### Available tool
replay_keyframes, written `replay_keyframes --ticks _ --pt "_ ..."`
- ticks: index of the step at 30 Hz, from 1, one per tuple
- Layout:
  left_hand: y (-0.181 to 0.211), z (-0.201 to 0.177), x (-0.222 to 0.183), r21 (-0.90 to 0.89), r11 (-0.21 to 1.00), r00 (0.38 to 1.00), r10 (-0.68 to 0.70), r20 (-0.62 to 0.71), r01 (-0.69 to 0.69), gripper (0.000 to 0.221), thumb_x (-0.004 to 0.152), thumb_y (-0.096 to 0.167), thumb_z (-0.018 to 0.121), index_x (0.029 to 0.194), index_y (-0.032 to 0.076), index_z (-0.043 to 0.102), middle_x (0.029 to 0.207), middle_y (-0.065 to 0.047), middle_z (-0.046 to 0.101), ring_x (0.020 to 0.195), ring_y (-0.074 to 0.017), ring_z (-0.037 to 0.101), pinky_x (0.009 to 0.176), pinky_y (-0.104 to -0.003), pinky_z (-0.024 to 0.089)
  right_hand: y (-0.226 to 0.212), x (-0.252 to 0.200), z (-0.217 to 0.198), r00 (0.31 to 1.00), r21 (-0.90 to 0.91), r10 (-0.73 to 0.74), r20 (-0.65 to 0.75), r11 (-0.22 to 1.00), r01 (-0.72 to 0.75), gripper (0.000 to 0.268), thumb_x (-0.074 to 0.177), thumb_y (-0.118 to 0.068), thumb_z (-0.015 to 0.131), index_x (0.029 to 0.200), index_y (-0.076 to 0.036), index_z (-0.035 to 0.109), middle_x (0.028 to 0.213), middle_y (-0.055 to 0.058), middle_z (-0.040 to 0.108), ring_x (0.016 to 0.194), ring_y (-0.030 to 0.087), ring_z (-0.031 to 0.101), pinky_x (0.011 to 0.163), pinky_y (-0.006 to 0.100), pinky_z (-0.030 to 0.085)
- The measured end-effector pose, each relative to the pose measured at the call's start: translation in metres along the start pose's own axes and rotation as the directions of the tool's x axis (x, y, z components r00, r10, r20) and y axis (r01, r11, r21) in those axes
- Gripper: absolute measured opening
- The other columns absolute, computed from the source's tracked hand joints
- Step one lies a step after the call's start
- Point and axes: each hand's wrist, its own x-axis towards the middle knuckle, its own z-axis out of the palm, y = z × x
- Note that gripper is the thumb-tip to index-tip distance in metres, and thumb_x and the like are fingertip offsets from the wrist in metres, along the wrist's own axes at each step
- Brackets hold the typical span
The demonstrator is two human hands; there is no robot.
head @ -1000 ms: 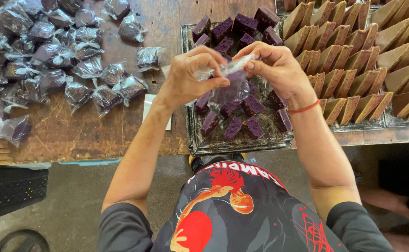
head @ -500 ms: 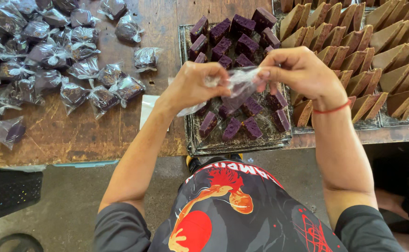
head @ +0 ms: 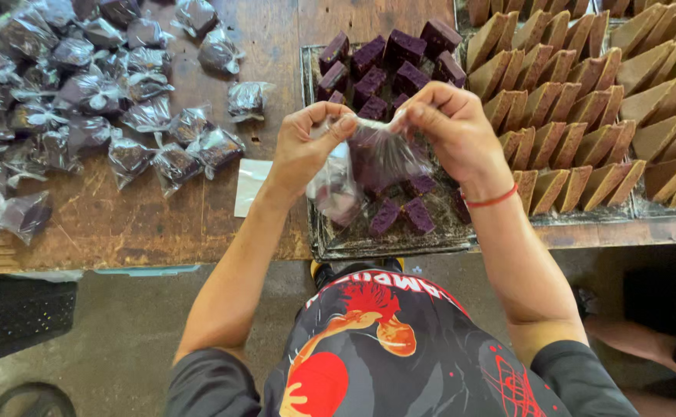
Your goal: The person places individual slices of purple bread into clear plastic bags by hand.
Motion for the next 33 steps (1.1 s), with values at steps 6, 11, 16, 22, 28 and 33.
replay_keyframes --ticks 6,11,16,22,28,33 --pt "0.043 -0.005 0.036 0.708 0.544 0.863 0.466 0.193 -0.452 0.009 0.096 0.012 0.077 0.098 0.006 0.07 0.105 -0.008 0.071 0.086 -0.0194 0.071 0.071 -0.031 0.057 0.012 0.01 0.023 0.987 -0.401 -0.159 0.036 0.902 0.16 0.014 0.106 -0.014 0.068 0.109 0.0 0.069 0.101 0.005 0.075 0.092 0.009 0.067 0.087 0.025 0.055" --pt "0.061 -0.016 0.046 0.744 0.301 0.798 0.32 0.511 -0.597 0.019 0.091 0.003 0.07 0.109 0.005 0.073 0.1 -0.011 0.07 0.084 -0.0297 0.07 0.07 -0.038 0.057 0.001 0.001 0.031 0.992 -0.474 -0.09 0.089 0.872 0.121 0.014 0.107 -0.013 0.065 0.11 -0.001 0.069 0.1 0.0 0.072 0.091 0.005 0.063 0.084 0.023 0.054" --pt "0.027 -0.012 0.024 0.95 0.177 0.966 0.089 0.244 -0.257 0.027 0.102 0.028 0.07 0.092 0.003 0.072 0.086 -0.013 0.068 0.071 -0.0271 0.067 0.059 -0.039 0.052 -0.001 -0.017 0.043 0.967 -0.767 -0.137 0.212 0.59 0.252 0.012 0.1 -0.006 0.069 0.11 0.0 0.07 0.097 0.007 0.07 0.087 0.014 0.063 0.077 0.028 0.051" --pt "-0.034 0.002 0.002 0.379 0.913 0.946 -0.246 0.211 0.153 0.033 0.102 0.033 0.062 0.102 0.004 0.076 0.081 0.002 0.071 0.073 -0.0049 0.056 0.064 -0.027 0.049 0.009 -0.022 0.045 0.85 -0.777 -0.191 0.492 0.345 0.527 0.012 0.095 -0.001 0.07 0.108 -0.003 0.069 0.102 0.011 0.068 0.1 0.029 0.066 0.086 0.037 0.054" --pt "-0.006 0.003 -0.018 0.361 0.928 0.945 -0.039 0.326 -0.086 0.017 0.104 0.022 0.069 0.106 0.005 0.071 0.087 0.0 0.071 0.082 -0.0073 0.062 0.073 -0.032 0.054 0.051 -0.007 0.018 0.978 -0.527 -0.134 0.16 0.826 0.2 0.01 0.102 -0.006 0.067 0.109 0.001 0.069 0.119 0.007 0.07 0.109 0.016 0.067 0.095 0.03 0.055" --pt "0.009 0.02 -0.031 0.833 0.369 0.87 0.431 0.24 -0.413 0.015 0.096 0.013 0.071 0.111 0.01 0.074 0.093 -0.006 0.067 0.08 -0.0265 0.067 0.068 -0.041 0.053 0.096 0.001 -0.002 0.973 0.048 0.221 -0.067 0.975 -0.218 0.011 0.101 -0.002 0.07 0.11 0.004 0.073 0.114 0.014 0.072 0.098 0.018 0.066 0.09 0.031 0.056"
